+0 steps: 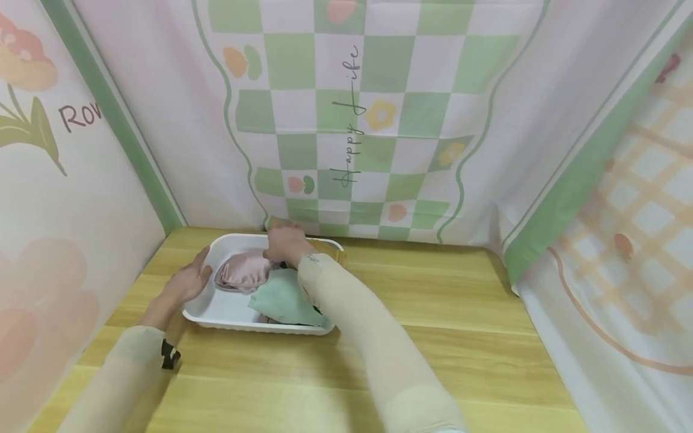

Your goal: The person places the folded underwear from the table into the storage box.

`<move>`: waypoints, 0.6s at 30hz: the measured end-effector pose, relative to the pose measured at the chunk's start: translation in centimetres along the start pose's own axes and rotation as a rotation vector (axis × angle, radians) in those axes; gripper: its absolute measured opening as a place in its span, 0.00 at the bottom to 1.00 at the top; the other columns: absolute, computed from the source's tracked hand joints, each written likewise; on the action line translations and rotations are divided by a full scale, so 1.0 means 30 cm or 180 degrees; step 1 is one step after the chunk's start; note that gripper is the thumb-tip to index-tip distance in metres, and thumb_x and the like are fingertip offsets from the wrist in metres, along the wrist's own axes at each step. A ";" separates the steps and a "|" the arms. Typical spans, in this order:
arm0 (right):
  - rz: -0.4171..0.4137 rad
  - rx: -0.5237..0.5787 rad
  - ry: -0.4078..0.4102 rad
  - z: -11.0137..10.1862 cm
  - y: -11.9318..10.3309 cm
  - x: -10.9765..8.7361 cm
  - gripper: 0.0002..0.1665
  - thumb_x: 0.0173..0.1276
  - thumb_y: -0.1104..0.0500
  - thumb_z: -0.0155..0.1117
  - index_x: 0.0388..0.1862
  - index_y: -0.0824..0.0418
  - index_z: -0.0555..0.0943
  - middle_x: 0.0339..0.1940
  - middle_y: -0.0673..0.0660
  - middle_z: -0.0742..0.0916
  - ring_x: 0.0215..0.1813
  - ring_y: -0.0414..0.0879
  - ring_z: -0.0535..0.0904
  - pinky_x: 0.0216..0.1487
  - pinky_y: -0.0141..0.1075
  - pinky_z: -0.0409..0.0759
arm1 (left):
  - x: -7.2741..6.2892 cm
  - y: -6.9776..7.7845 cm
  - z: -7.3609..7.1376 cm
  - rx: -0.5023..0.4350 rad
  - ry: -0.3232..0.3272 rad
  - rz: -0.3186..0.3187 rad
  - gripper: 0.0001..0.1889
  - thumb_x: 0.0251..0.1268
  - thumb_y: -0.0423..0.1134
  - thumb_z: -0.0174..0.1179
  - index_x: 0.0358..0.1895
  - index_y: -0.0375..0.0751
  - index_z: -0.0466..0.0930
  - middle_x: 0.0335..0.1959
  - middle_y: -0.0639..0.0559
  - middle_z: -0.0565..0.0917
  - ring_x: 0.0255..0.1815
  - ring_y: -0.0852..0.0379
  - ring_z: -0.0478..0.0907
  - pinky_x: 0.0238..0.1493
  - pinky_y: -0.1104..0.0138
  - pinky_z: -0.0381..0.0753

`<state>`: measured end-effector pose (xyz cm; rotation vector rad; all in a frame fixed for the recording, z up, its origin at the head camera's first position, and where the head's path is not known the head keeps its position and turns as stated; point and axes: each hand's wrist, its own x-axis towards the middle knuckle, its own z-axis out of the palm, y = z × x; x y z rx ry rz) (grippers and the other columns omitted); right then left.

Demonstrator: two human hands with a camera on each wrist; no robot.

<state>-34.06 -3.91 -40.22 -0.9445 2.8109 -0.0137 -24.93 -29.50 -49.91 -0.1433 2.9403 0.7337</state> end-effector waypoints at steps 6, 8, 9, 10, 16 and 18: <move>-0.0011 0.0028 -0.0039 -0.012 -0.007 -0.022 0.22 0.72 0.43 0.57 0.54 0.54 0.83 0.50 0.51 0.88 0.51 0.48 0.81 0.62 0.47 0.76 | 0.011 -0.009 -0.003 0.0102 0.0026 0.0042 0.35 0.81 0.52 0.30 0.81 0.41 0.32 0.72 0.21 0.61 0.69 0.22 0.64 0.67 0.34 0.68; -0.0055 0.0063 -0.0058 -0.010 -0.007 -0.029 0.21 0.72 0.43 0.57 0.52 0.55 0.83 0.48 0.51 0.88 0.47 0.47 0.81 0.56 0.44 0.79 | 0.009 -0.013 0.000 0.0117 0.0031 0.0039 0.36 0.81 0.54 0.30 0.81 0.40 0.31 0.73 0.20 0.60 0.70 0.22 0.63 0.68 0.34 0.67; -0.0088 0.0080 -0.0061 -0.007 -0.006 -0.032 0.21 0.72 0.43 0.58 0.51 0.55 0.83 0.47 0.51 0.88 0.45 0.47 0.80 0.53 0.43 0.79 | 0.008 -0.016 0.004 0.0121 0.0030 0.0035 0.36 0.81 0.54 0.30 0.81 0.40 0.31 0.73 0.20 0.59 0.70 0.22 0.62 0.68 0.34 0.66; -0.0122 0.0088 -0.0062 -0.005 -0.005 -0.035 0.20 0.71 0.43 0.58 0.50 0.55 0.83 0.45 0.51 0.88 0.43 0.46 0.80 0.49 0.42 0.80 | 0.005 -0.017 0.006 0.0128 0.0025 0.0030 0.37 0.81 0.55 0.29 0.81 0.40 0.30 0.73 0.19 0.58 0.70 0.21 0.62 0.68 0.33 0.66; -0.0308 -0.0030 0.0079 0.008 0.009 -0.064 0.20 0.69 0.42 0.60 0.48 0.54 0.85 0.45 0.51 0.89 0.45 0.47 0.82 0.45 0.41 0.82 | -0.011 -0.016 0.002 0.0178 0.0083 0.0005 0.39 0.81 0.59 0.29 0.81 0.37 0.32 0.74 0.17 0.52 0.70 0.17 0.58 0.67 0.30 0.64; -0.0344 -0.0037 0.0102 0.006 0.013 -0.080 0.20 0.69 0.42 0.61 0.48 0.54 0.85 0.46 0.51 0.89 0.48 0.48 0.82 0.48 0.42 0.83 | -0.015 -0.012 -0.004 0.0199 0.0127 -0.0025 0.39 0.80 0.60 0.29 0.81 0.37 0.34 0.74 0.18 0.52 0.71 0.17 0.56 0.68 0.30 0.63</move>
